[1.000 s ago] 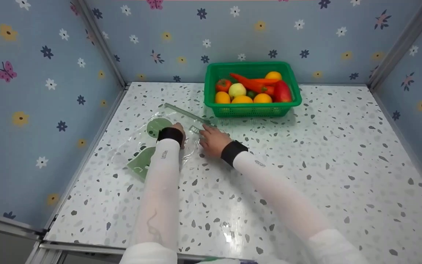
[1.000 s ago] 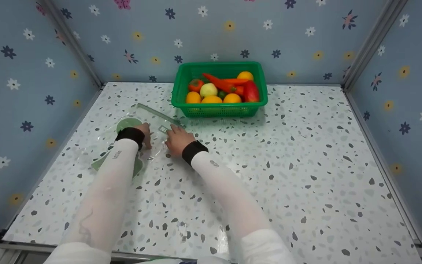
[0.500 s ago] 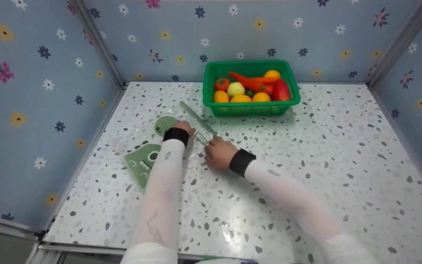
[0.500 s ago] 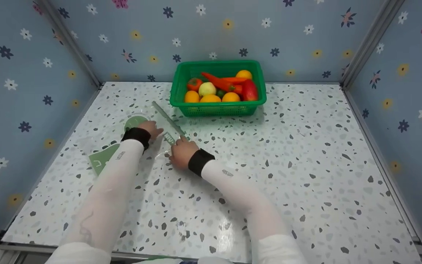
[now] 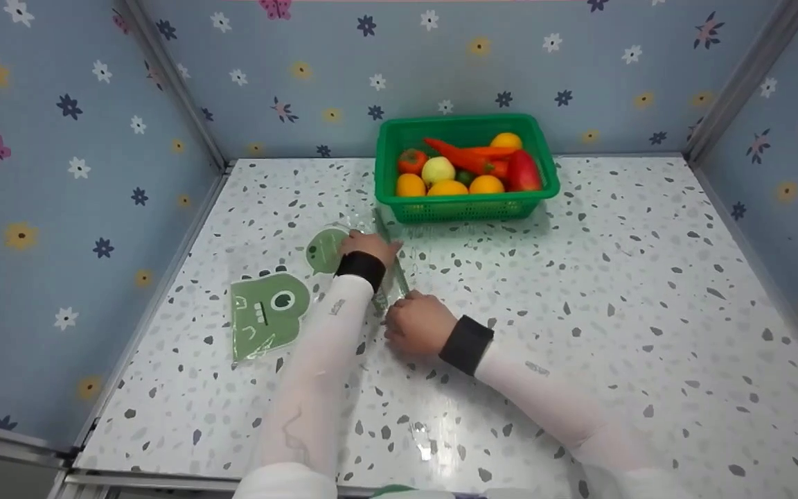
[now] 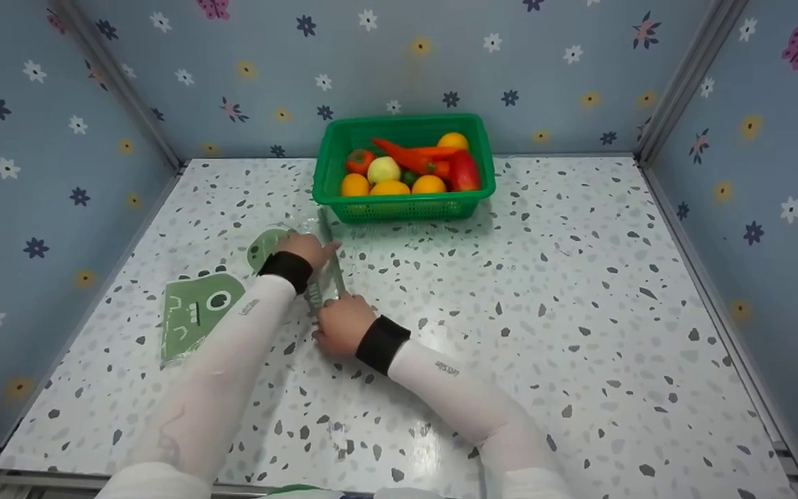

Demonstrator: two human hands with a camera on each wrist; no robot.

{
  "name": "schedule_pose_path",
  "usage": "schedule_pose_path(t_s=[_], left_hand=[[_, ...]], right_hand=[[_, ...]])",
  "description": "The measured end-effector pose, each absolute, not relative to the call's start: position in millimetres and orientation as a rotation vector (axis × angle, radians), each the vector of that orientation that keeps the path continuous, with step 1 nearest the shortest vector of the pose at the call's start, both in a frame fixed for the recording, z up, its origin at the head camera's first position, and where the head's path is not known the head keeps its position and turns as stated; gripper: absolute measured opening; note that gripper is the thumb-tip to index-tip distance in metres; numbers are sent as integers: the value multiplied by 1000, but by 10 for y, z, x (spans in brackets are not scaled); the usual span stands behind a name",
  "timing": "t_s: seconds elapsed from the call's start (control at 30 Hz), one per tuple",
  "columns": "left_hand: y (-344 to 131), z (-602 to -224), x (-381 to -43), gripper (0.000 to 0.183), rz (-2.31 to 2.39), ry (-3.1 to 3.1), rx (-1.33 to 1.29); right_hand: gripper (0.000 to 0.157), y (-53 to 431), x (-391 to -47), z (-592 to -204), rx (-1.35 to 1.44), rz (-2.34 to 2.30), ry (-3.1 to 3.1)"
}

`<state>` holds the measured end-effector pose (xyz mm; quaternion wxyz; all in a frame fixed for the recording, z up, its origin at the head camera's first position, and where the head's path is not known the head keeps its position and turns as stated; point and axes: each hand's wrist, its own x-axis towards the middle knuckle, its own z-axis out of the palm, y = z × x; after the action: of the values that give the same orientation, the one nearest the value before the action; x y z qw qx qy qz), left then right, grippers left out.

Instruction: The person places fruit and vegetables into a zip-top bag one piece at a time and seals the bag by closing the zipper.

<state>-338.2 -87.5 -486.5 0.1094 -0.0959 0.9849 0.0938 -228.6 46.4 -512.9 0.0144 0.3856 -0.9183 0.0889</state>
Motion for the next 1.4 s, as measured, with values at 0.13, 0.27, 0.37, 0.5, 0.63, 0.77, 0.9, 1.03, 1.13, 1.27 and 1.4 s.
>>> schedule_pose_path(t_s=[0.13, 0.27, 0.37, 0.5, 0.63, 0.77, 0.9, 1.03, 1.13, 1.27, 1.4], left_hand=[[-786, -4895, -3373, 64, 219, 2892, -228], [-772, -4916, -3370, 38, 269, 2893, -158], [-824, -4939, -3351, 35, 367, 2880, -148], [-954, -4995, -3317, 35, 476, 2850, -103], [-1134, -5031, -3292, 37, 627, 2809, -72], [-1322, -4998, -3244, 43, 756, 2772, -112], [-1430, -4872, -3177, 40, 866, 2777, -153], [-1402, -4638, -3134, 30, 900, 2859, -127], [-1308, -4450, -3114, 26, 884, 2925, -82], [-1174, -4283, -3086, 33, 890, 2954, -18], [-1082, -4214, -3042, 19, 986, 2940, -5]], right_hand=[[23, 446, -2224, -5143, 1246, 344, -2841], [20, 434, -2213, -5170, 1255, 413, -2857], [19, 427, -2226, -5183, 1252, 456, -2871], [20, 417, -2245, -5179, 1256, 492, -2889], [21, 420, -2288, -5145, 1273, 597, -2901], [20, 447, -2374, -5109, 1229, 880, -2856], [19, 488, -2472, -5072, 1039, 1159, -2729], [32, 483, -2588, -5019, 851, 1351, -2652], [41, 439, -2684, -4959, 757, 1458, -2640], [39, 405, -2787, -4923, 690, 1486, -2600], [34, 469, -2848, -4961, 636, 1453, -2563]])
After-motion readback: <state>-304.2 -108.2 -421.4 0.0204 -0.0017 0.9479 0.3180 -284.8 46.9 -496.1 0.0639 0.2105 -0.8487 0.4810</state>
